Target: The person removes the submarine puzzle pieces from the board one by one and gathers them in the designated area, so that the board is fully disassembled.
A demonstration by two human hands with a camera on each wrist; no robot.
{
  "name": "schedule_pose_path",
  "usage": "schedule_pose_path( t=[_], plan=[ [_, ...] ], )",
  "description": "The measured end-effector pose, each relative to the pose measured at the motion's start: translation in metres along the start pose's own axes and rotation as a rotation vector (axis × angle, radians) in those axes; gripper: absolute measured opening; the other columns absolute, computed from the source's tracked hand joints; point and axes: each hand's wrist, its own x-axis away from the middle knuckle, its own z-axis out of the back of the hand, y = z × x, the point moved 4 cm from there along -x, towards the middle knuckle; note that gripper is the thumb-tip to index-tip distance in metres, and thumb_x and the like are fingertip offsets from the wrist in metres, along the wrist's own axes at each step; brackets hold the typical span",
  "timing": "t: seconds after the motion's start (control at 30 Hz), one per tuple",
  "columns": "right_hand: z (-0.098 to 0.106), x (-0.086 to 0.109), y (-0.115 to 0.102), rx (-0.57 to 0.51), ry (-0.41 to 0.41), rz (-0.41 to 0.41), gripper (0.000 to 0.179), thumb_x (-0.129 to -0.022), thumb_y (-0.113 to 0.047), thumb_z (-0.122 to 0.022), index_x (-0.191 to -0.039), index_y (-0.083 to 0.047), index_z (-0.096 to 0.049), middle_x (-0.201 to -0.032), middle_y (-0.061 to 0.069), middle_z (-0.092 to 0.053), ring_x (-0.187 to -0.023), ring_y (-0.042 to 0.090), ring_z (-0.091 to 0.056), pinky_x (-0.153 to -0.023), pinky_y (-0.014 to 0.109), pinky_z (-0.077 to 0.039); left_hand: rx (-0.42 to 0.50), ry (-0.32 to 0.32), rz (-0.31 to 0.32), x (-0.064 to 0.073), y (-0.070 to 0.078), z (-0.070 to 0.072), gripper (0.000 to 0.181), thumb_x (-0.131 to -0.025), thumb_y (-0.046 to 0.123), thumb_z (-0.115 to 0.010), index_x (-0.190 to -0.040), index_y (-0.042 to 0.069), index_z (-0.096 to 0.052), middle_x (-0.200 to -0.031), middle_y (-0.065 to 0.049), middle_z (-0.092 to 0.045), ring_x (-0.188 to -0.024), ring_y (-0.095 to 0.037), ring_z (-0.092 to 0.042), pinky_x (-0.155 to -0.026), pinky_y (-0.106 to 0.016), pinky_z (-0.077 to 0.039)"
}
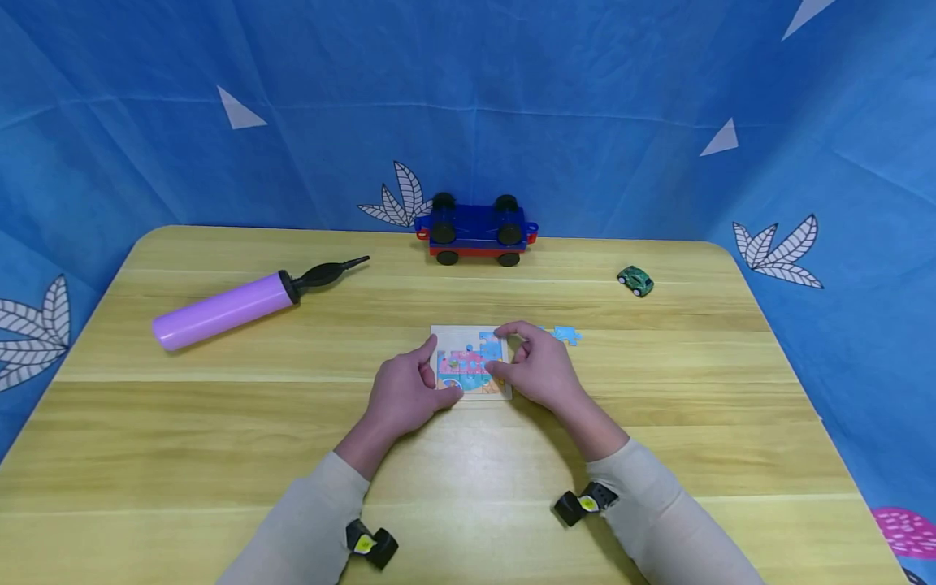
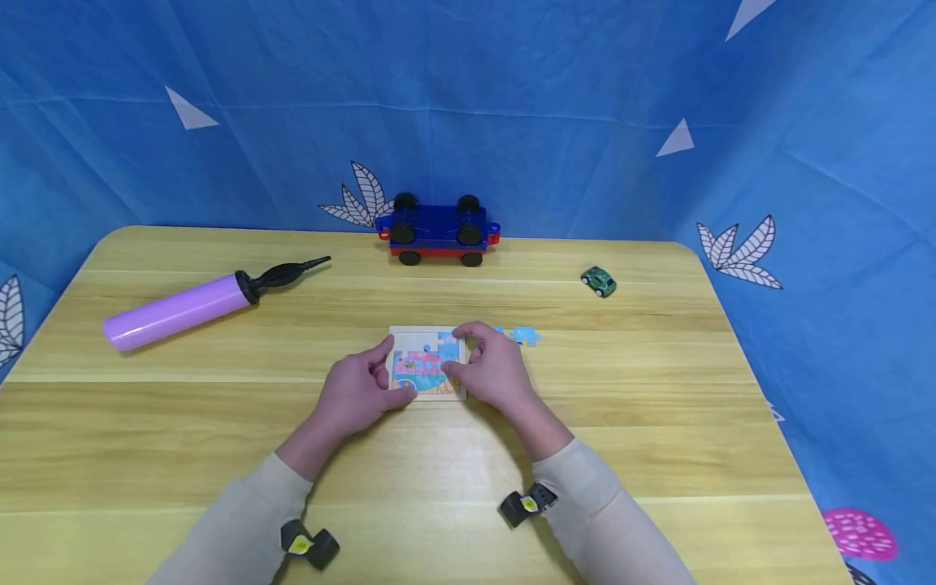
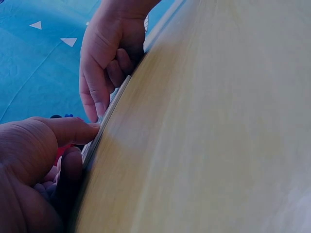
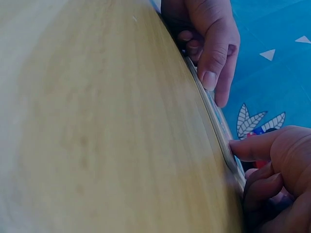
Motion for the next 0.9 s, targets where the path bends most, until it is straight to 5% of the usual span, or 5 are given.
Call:
schedule_pose_path(
  t=[0.9],
  plan=[
    [0.0027,-0.0013,-0.0019,0.000,-0.026,-0.039,0.040,-0.083,-0.021,-0.083,-0.119,-0.011,-0.068,-0.055,0.004,-0.049,-0.044,0.019,-0.044,-0.046,0.032,-0.036,0.004,0.003,0.004,0.0000,-0.0005,-0.0005,0.091,-0.076,0.028,-0.089,-0.151,0.004,-0.042,-0.067,-0.001,-0.051,-0.057,-0.017,-0.043,-0.056,-0.034,-0.037]
  ],
)
